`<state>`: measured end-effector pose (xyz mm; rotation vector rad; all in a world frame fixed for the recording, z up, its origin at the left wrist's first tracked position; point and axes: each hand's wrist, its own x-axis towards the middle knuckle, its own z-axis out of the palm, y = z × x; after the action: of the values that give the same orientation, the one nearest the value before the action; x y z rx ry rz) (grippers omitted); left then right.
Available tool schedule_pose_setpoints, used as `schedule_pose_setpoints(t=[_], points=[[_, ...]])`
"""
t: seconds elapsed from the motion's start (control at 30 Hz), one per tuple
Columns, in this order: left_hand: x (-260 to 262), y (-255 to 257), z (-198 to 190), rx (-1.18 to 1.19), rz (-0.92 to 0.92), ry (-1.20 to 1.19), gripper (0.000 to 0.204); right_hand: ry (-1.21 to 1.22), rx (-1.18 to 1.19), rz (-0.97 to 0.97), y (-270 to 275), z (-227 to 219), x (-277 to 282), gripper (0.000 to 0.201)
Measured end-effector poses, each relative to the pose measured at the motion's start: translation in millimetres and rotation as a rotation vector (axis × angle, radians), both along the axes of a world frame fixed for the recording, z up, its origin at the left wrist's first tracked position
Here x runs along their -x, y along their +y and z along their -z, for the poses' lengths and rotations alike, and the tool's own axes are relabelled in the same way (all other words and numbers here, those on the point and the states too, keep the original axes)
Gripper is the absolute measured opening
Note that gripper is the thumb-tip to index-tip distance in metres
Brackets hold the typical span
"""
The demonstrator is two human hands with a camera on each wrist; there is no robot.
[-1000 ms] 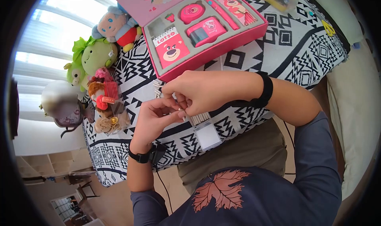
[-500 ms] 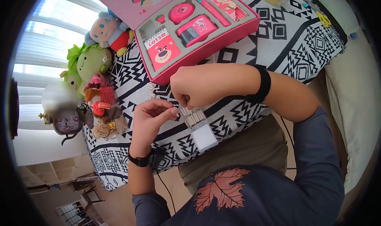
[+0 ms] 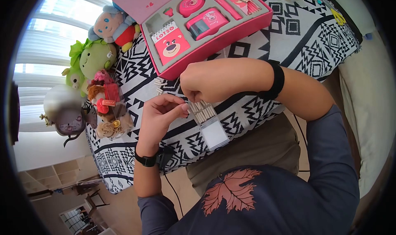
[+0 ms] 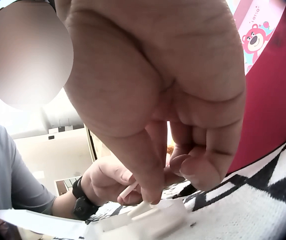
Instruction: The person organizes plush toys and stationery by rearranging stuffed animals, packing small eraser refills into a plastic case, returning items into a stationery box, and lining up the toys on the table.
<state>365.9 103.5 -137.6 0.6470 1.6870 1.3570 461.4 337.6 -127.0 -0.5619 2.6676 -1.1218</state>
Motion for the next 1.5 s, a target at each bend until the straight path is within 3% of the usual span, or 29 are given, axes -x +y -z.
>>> schedule_pose_setpoints(t=[0.87, 1.5], points=[[1, 0, 1, -0.022, 0.028, -0.052, 0.012, 0.14, -0.142, -0.103, -4, 2, 2, 0.007], [1, -1, 2, -0.022, 0.019, -0.044, 0.012, 0.084, -0.091, -0.001, -6, -1, 2, 0.004]])
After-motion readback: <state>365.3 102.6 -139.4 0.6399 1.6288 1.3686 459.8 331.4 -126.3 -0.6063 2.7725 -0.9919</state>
